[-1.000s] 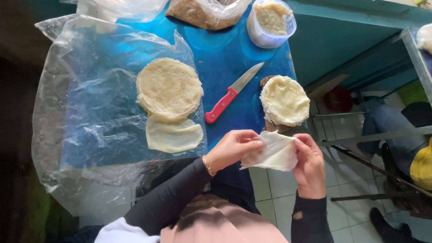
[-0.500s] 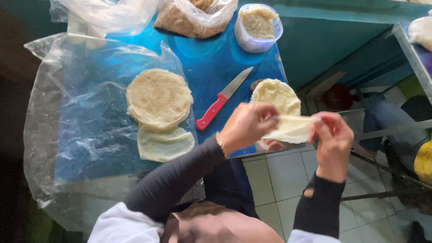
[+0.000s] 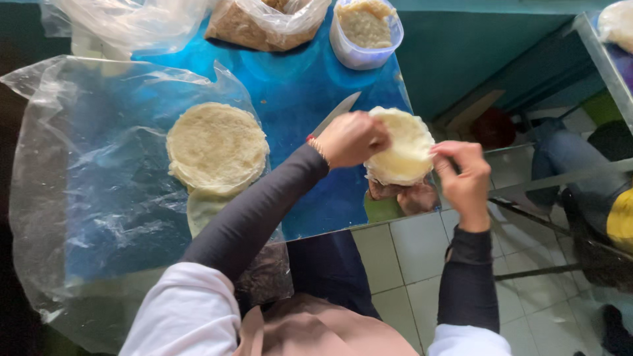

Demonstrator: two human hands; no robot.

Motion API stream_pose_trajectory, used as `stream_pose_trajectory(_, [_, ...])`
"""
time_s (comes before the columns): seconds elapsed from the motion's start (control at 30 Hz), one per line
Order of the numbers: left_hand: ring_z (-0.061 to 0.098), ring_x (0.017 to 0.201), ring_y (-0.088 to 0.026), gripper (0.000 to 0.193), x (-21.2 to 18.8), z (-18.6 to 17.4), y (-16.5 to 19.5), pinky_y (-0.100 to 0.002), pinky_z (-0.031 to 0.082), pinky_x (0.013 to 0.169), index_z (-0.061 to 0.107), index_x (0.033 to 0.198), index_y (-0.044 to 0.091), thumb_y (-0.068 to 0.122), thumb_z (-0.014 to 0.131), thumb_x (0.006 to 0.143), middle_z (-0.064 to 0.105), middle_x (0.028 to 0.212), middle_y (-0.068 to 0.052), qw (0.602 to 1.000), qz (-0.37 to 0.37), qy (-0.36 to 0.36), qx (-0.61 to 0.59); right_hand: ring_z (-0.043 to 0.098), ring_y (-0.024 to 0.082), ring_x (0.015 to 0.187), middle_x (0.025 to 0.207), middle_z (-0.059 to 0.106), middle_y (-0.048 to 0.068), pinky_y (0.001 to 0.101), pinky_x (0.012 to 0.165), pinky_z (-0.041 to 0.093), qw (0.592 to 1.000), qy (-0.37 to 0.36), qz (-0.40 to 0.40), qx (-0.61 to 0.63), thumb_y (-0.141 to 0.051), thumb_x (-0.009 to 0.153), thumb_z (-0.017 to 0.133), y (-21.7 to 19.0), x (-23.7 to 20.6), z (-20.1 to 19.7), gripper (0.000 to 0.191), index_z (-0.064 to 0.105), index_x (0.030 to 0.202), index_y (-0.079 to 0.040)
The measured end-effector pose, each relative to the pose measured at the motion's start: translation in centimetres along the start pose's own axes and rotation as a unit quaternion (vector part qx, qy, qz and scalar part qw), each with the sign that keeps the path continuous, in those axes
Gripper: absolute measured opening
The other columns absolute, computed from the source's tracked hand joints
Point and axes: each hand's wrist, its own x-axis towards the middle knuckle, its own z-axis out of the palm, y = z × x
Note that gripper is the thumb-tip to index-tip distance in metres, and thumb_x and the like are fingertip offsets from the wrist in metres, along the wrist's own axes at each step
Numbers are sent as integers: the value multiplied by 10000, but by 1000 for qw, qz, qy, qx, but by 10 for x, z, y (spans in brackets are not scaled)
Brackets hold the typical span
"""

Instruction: The person stretches thin pieces of dough by hand, pulling each piece wide and draping it over a round dough-covered base on the table, pressing the edges down to build up a layered round. A knife rests on the table and a container of dough and a bag of filling sit nearby.

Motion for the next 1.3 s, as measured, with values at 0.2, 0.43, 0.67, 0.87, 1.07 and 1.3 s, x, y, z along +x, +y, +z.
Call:
stream_pose_trajectory(0.2, [658,1023,-189,84,-19,11,2,-448,435,974,750,921,218,203,672,896,724,1045,42,999,21,-21,23,635,256,1126,1142,738,21,368,1004,514,995,0,-37,-89,-26,934,759,-6,-20,6,125,729,1043,-78])
stream_pose_trajectory(0.43, [641,1081,-213,141,-31,10,17,-614,323,1072,736,810,162,296,725,851,722,990,10,996,31,16,85,648,255,1157,1157,749,44,380,1015,508,987,10,-78,-141,-32,936,751,-6,-29,8,128,747,1055,-78])
stream_pose_trajectory(0.67, [595,1126,-271,338,-25,20,28,-463,401,1034,690,1034,138,397,754,826,639,1061,-69,992,41,83,91,654,254,1130,1147,751,65,357,1013,522,999,26,-2,-47,-33,995,715,-2,-28,13,71,736,1061,-49])
stream_pose_trajectory(0.87, [608,1059,-286,452,-2,51,52,-461,414,931,653,1053,128,451,771,760,622,1000,-94,990,-22,81,117,649,254,1092,1104,741,63,359,979,521,998,37,-4,-46,-66,993,744,1,-25,13,66,739,1057,-47])
stream_pose_trajectory(1.07, [672,986,-258,212,9,72,61,-443,449,897,645,1064,155,201,666,857,653,970,-62,986,-11,99,132,649,266,1094,1106,733,79,372,974,527,996,39,-26,-76,-76,977,764,11,-27,13,93,728,1055,-38])
stream_pose_trajectory(1.3, [698,832,-258,200,-16,66,61,-415,473,835,635,1063,108,158,650,869,649,820,-54,990,82,50,104,661,269,1152,1166,740,80,378,1008,531,995,5,-43,-91,-73,988,725,5,-34,6,84,736,1070,-54])
